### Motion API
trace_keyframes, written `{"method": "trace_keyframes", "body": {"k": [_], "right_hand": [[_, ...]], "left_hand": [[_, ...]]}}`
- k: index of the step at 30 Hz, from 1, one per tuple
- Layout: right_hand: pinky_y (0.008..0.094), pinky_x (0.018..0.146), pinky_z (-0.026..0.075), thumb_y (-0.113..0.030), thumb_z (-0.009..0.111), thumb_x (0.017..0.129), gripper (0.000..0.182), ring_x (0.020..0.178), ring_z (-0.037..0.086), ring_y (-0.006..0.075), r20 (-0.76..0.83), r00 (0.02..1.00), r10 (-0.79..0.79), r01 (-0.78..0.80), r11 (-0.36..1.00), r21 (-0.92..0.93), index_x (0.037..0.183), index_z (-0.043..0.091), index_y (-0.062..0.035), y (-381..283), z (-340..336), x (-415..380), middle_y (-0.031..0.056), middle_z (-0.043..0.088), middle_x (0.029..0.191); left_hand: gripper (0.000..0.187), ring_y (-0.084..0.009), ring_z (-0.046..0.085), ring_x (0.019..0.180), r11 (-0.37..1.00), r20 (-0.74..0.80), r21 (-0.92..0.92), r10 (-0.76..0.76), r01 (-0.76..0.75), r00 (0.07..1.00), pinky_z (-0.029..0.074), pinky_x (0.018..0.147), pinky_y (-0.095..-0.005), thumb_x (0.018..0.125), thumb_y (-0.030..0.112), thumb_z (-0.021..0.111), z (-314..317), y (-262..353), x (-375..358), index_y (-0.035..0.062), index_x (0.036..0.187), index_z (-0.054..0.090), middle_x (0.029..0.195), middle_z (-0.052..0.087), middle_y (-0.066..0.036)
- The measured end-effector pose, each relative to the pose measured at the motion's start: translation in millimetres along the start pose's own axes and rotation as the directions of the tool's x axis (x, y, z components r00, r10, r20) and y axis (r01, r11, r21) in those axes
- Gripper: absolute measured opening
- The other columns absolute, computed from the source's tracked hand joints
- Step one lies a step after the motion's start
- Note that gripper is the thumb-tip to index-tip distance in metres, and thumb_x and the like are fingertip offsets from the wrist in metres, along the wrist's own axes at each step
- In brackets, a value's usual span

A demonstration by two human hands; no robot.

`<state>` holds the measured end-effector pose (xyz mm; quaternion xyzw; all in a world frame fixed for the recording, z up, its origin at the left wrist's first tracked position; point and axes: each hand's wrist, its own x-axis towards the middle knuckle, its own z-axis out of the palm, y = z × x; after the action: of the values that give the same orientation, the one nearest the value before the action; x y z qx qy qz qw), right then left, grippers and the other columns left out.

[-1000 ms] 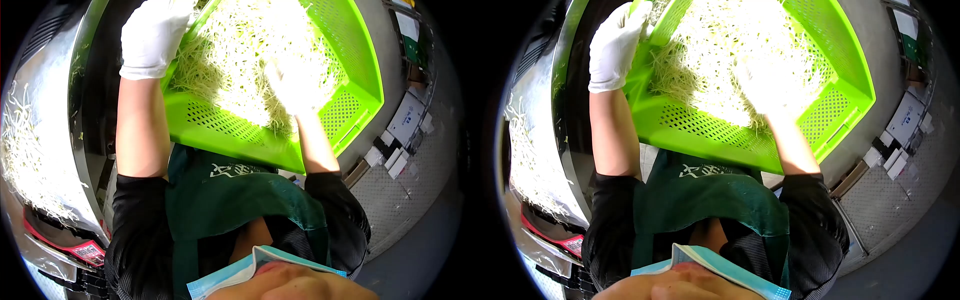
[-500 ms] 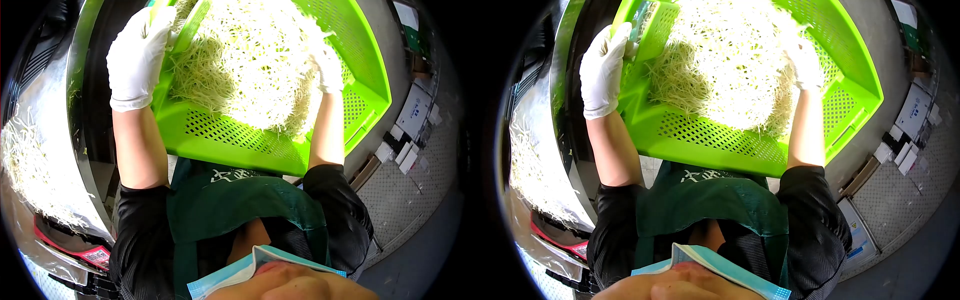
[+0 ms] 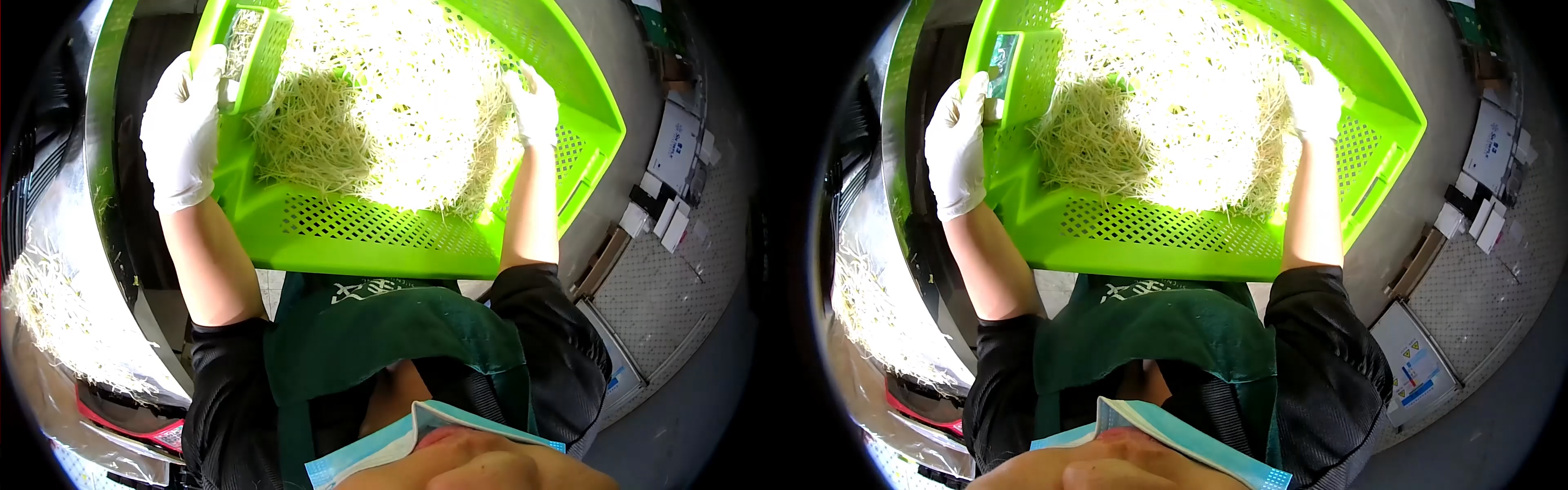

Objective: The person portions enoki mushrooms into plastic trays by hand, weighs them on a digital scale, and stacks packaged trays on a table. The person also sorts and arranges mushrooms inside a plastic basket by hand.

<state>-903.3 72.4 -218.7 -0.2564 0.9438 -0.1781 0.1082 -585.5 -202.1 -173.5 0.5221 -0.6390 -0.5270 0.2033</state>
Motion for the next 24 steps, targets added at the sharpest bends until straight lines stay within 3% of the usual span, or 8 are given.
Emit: {"method": "trace_keyframes", "body": {"k": [2, 5, 12, 15, 17, 18, 20, 24], "right_hand": [[0.0376, 0.100, 0.040, -0.049, 0.061, 0.081, 0.060, 0.118, 0.053, 0.0303, 0.076, 0.963, -0.259, 0.257, 0.966, 0.040, 0.121, 0.059, -0.0047, -57, 12, 8, 0.0157, 0.058, 0.126], [0.0354, 0.098, 0.040, -0.052, 0.060, 0.082, 0.064, 0.116, 0.055, 0.0253, 0.071, 0.912, -0.404, 0.399, 0.914, 0.074, 0.127, 0.055, -0.0068, -126, 54, 18, 0.0172, 0.058, 0.125], [0.0365, 0.097, 0.041, -0.050, 0.062, 0.081, 0.063, 0.113, 0.056, 0.0256, 0.225, 0.953, -0.203, 0.134, 0.947, 0.291, 0.126, 0.055, -0.0065, -143, 61, 17, 0.0164, 0.059, 0.123], [0.0358, 0.095, 0.042, -0.048, 0.063, 0.081, 0.062, 0.110, 0.057, 0.0246, 0.351, 0.924, -0.155, 0.076, 0.971, 0.229, 0.126, 0.055, -0.0053, -88, 73, 40, 0.0151, 0.061, 0.120], [0.0348, 0.093, 0.043, -0.046, 0.065, 0.081, 0.062, 0.106, 0.058, 0.0235, 0.415, 0.899, -0.140, 0.081, 0.984, 0.157, 0.126, 0.055, -0.0041, -98, 73, 39, 0.0139, 0.062, 0.118], [0.0336, 0.092, 0.044, -0.043, 0.065, 0.082, 0.058, 0.102, 0.059, 0.0218, 0.195, 0.956, -0.217, 0.192, 0.971, 0.144, 0.123, 0.057, -0.0035, -106, 81, 35, 0.0139, 0.064, 0.113], [0.0324, 0.090, 0.045, -0.040, 0.066, 0.082, 0.054, 0.097, 0.061, 0.0202, -0.036, 0.955, -0.295, 0.297, 0.949, 0.110, 0.121, 0.058, -0.0028, -118, 80, 29, 0.0138, 0.066, 0.108], [0.0333, 0.092, 0.045, -0.040, 0.066, 0.082, 0.055, 0.100, 0.060, 0.0205, 0.297, 0.944, -0.146, -0.040, 0.842, 0.538, 0.122, 0.057, -0.0031, -107, 79, 28, 0.0167, 0.065, 0.109]], "left_hand": [[0.030, -0.0031, 0.048, 0.064, 0.998, 0.009, -0.060, -0.028, 0.028, 1.000, 0.037, 0.061, -0.0191, 0.089, 0.033, 0.062, 0, 3, -1, 0.0036, 0.093, 0.067, 0.068, 0.059, 0.004], [0.031, -0.0032, 0.048, 0.065, 1.000, 0.009, 0.000, -0.010, 0.010, 1.000, 0.038, 0.062, -0.0193, 0.089, 0.033, 0.062, -1, 3, -2, 0.0028, 0.095, 0.067, 0.070, 0.059, 0.004], [0.031, -0.0036, 0.048, 0.064, 1.000, -0.008, 0.009, -0.009, 0.009, 1.000, 0.038, 0.061, -0.0203, 0.089, 0.034, 0.062, -2, 6, -6, 0.0038, 0.096, 0.066, 0.070, 0.060, 0.003], [0.031, -0.0039, 0.048, 0.063, 0.997, -0.032, 0.072, -0.030, 0.032, 0.999, 0.038, 0.060, -0.0206, 0.088, 0.034, 0.062, -3, 6, -8, 0.0040, 0.093, 0.066, 0.068, 0.059, 0.003], [0.031, -0.0038, 0.048, 0.062, 1.000, -0.049, 0.006, -0.027, 0.027, 0.998, 0.037, 0.059, -0.0208, 0.087, 0.035, 0.063, -2, 5, -11, 0.0042, 0.092, 0.066, 0.067, 0.059, 0.003], [0.031, -0.0038, 0.048, 0.062, 0.999, -0.049, 0.006, -0.032, 0.032, 0.998, 0.037, 0.059, -0.0208, 0.087, 0.035, 0.063, -1, 4, -12, 0.0042, 0.092, 0.066, 0.067, 0.059, 0.003], [0.031, -0.0037, 0.048, 0.062, 0.998, -0.047, -0.022, -0.061, 0.060, 0.997, 0.037, 0.059, -0.0201, 0.087, 0.035, 0.063, 0, 5, -12, 0.0049, 0.094, 0.067, 0.068, 0.060, 0.003], [0.030, -0.0031, 0.048, 0.062, 0.998, -0.057, 0.001, -0.055, 0.055, 0.997, 0.038, 0.059, -0.0194, 0.087, 0.034, 0.063, -2, 6, -12, 0.0053, 0.096, 0.067, 0.067, 0.060, 0.003]]}}
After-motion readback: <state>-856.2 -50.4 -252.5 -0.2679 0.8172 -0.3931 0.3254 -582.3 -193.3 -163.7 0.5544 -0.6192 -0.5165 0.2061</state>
